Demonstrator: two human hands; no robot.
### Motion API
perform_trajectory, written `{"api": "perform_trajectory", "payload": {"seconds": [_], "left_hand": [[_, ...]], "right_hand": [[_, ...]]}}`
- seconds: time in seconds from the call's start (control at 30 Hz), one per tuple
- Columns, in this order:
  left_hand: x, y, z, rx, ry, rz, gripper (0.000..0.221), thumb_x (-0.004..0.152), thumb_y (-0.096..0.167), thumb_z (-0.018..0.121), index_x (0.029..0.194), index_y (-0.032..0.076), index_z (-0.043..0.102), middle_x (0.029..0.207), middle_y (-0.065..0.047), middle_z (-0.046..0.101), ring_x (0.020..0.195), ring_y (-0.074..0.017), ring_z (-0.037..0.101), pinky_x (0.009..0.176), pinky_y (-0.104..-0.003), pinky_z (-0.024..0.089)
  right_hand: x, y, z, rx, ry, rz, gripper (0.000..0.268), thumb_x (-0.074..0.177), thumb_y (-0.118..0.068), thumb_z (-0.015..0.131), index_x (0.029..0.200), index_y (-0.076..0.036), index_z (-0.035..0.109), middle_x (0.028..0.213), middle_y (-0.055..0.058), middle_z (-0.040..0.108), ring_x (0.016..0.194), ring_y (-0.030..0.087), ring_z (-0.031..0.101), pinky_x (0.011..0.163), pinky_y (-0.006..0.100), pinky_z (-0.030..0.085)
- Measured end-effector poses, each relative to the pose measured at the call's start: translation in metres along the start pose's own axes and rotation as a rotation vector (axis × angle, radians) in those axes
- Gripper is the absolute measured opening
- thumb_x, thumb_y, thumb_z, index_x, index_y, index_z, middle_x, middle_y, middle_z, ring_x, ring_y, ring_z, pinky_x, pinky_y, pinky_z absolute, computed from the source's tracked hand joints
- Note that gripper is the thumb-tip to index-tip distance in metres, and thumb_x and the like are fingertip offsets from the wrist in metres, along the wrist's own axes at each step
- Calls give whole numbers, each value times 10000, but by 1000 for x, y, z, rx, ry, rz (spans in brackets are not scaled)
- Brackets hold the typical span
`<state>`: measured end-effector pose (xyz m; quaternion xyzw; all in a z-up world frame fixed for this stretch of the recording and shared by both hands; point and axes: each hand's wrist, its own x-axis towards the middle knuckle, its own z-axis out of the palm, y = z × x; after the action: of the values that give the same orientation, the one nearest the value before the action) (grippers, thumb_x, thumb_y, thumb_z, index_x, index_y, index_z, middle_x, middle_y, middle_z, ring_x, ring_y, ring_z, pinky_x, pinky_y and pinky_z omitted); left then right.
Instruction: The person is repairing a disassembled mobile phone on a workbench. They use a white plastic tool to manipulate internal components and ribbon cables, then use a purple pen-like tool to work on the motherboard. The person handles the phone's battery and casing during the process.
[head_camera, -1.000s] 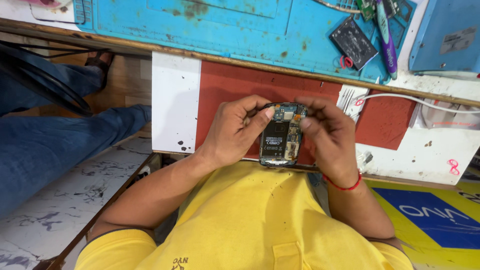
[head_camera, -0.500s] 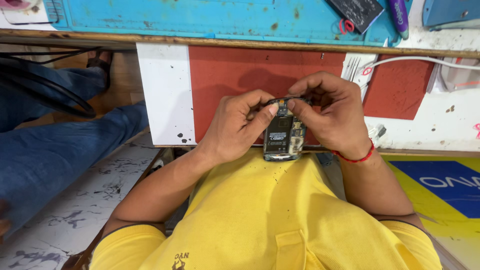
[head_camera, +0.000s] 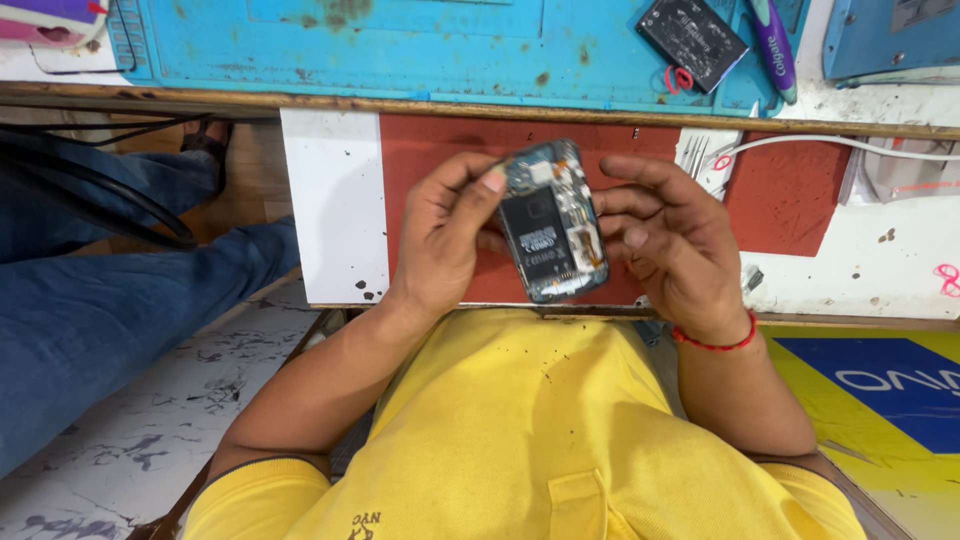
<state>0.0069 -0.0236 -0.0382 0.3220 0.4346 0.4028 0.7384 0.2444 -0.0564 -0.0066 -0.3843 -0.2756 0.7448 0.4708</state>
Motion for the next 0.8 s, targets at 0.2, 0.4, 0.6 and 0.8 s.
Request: {"api": "perform_trajectory", "payload": {"seconds": [0.2,0.4,0.6,0.8], "left_hand": [[2,-4,3,-310,69,58,247,1109,216,505,1192,-10,565,1078,-99,709,949,-173,732,769,-391,675],[0,-6,2,-312,12,73,238,1146,189,492,1215,-32,546,1119,-172,706,957,-232,749,771,-405,659],[-5,6,-15,-43,-232,204,395,1045,137,652,1373,-22,500,1179,-130,694,1035,-155,691,853,-341,619],[-1,13,-14,-229,-98,23,291,1027,109,683,1247,-31,555,1124,-141,710,947,-180,727,714,-351,650]], "right_hand": [[-5,17,8,-201,157,-116,503,970,115,624,1444,73,463,1307,188,636,1215,213,664,1015,358,604],[1,21,9,-326,262,-185,492,971,153,659,1404,41,454,1180,161,691,1103,179,695,937,303,592],[1,6,12,-392,209,-126,546,949,145,647,1426,19,412,1134,157,709,1042,158,708,871,270,592],[-3,-4,17,-313,184,-173,520,963,113,629,1456,54,476,1221,190,702,1103,194,684,913,294,567]]}}
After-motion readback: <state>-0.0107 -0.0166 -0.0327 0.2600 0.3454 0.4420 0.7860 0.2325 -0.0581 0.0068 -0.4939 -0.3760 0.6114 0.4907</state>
